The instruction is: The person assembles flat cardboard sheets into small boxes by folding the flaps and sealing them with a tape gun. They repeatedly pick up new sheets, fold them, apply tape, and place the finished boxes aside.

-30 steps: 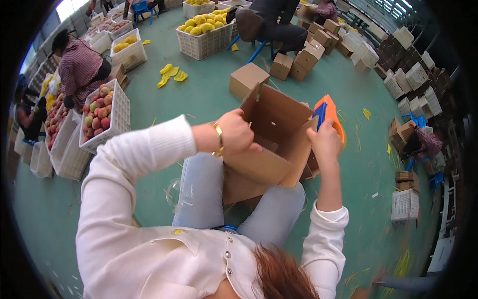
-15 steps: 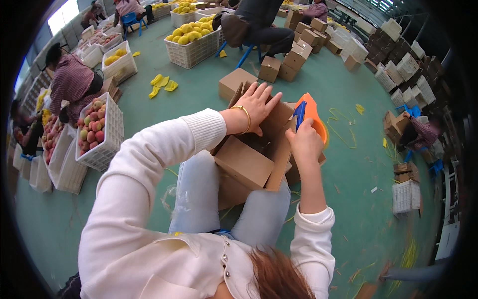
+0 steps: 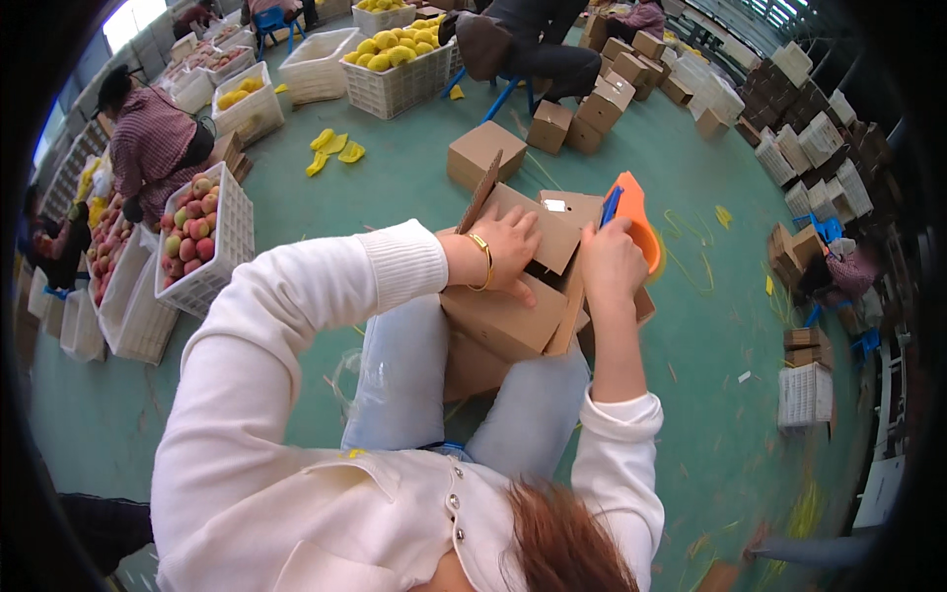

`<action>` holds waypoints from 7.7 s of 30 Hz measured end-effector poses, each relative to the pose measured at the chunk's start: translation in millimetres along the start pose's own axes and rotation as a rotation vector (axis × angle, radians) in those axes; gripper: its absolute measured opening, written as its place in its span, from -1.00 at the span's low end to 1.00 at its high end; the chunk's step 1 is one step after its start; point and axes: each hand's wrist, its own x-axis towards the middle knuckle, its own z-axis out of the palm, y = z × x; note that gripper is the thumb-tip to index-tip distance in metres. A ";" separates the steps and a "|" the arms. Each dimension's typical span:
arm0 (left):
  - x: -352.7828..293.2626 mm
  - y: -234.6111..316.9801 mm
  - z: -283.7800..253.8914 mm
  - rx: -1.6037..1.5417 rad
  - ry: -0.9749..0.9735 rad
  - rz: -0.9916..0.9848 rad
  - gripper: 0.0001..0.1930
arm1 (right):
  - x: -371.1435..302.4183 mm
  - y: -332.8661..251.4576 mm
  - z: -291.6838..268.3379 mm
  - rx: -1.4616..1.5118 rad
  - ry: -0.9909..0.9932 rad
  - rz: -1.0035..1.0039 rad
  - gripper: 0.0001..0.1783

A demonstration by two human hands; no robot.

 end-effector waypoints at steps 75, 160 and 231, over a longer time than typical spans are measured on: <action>-19.8 -39.1 58.5 -0.412 0.483 -0.508 -0.67 | -61.1 16.2 67.4 1.004 -0.013 -0.047 -0.53; -116.1 36.9 76.4 -0.694 0.497 -0.084 -0.54 | 16.2 -34.6 81.4 0.593 -0.086 -0.141 -0.58; -41.9 -35.7 -27.9 -1.776 -0.362 -0.250 -0.80 | -204.2 -27.4 -22.5 1.716 -0.284 0.343 -0.55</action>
